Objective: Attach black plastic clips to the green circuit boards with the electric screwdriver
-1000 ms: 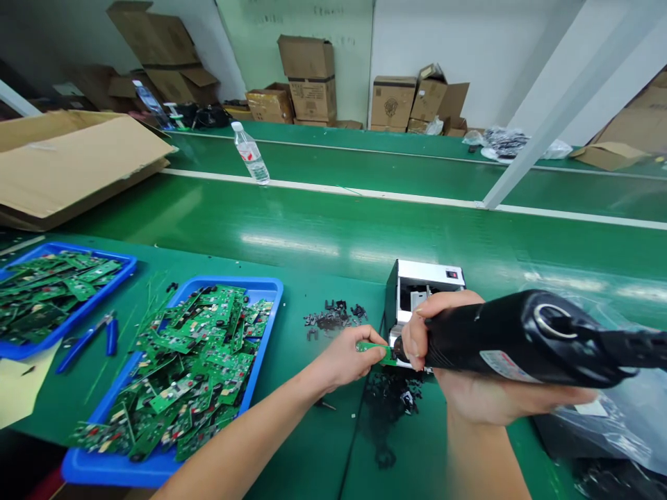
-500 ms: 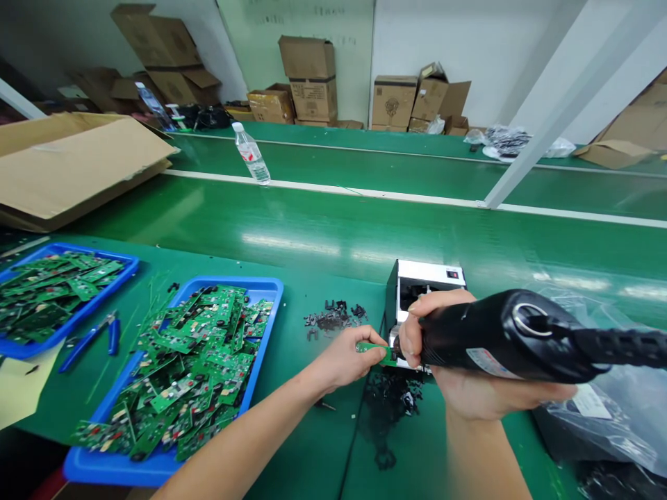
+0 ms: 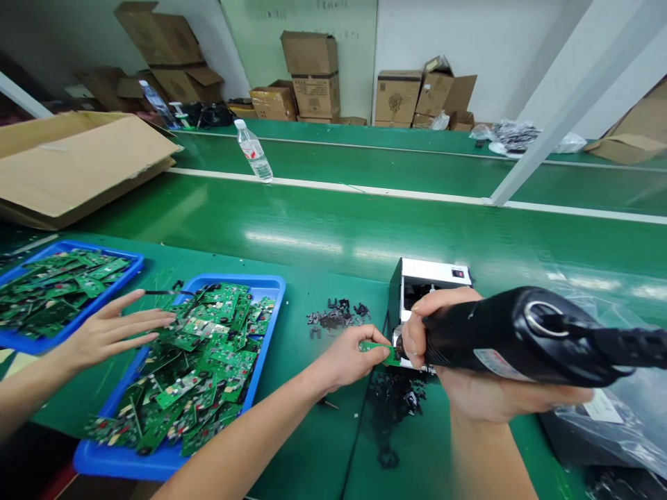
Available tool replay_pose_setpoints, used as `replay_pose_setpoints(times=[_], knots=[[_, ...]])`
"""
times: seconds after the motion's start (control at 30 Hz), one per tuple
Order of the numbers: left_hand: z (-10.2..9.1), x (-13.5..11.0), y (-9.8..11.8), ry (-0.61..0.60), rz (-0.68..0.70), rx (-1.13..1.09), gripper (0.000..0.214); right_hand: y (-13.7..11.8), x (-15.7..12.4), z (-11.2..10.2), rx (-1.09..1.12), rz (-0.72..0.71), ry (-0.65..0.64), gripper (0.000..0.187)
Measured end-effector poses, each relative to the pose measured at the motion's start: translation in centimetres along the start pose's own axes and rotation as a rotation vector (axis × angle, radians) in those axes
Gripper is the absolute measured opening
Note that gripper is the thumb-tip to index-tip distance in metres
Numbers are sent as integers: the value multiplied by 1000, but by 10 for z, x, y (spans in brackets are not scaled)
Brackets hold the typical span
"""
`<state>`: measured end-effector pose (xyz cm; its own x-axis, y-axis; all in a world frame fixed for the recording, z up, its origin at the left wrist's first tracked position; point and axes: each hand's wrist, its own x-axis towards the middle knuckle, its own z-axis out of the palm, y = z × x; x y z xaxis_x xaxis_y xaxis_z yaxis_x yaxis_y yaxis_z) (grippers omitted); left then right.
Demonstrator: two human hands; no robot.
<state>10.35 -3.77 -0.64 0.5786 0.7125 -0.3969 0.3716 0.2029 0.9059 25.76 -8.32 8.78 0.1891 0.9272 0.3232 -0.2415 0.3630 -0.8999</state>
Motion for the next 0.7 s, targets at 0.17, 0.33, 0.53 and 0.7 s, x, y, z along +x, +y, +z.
replay_pose_setpoints(times=[0.17, 0.33, 0.53, 0.7], knots=[[0, 0, -2, 6, 6, 15, 19, -1, 2, -1, -16, 1, -1, 94], [-1, 0, -2, 2, 5, 21, 20, 2, 0, -5, 8, -29, 6, 93], [-1, 0, 1, 22, 17, 27, 19, -2, 7, 5, -12, -16, -6, 91], [-1, -1, 2, 19, 27, 30, 17, -4, 10, 14, 36, -18, -29, 90]])
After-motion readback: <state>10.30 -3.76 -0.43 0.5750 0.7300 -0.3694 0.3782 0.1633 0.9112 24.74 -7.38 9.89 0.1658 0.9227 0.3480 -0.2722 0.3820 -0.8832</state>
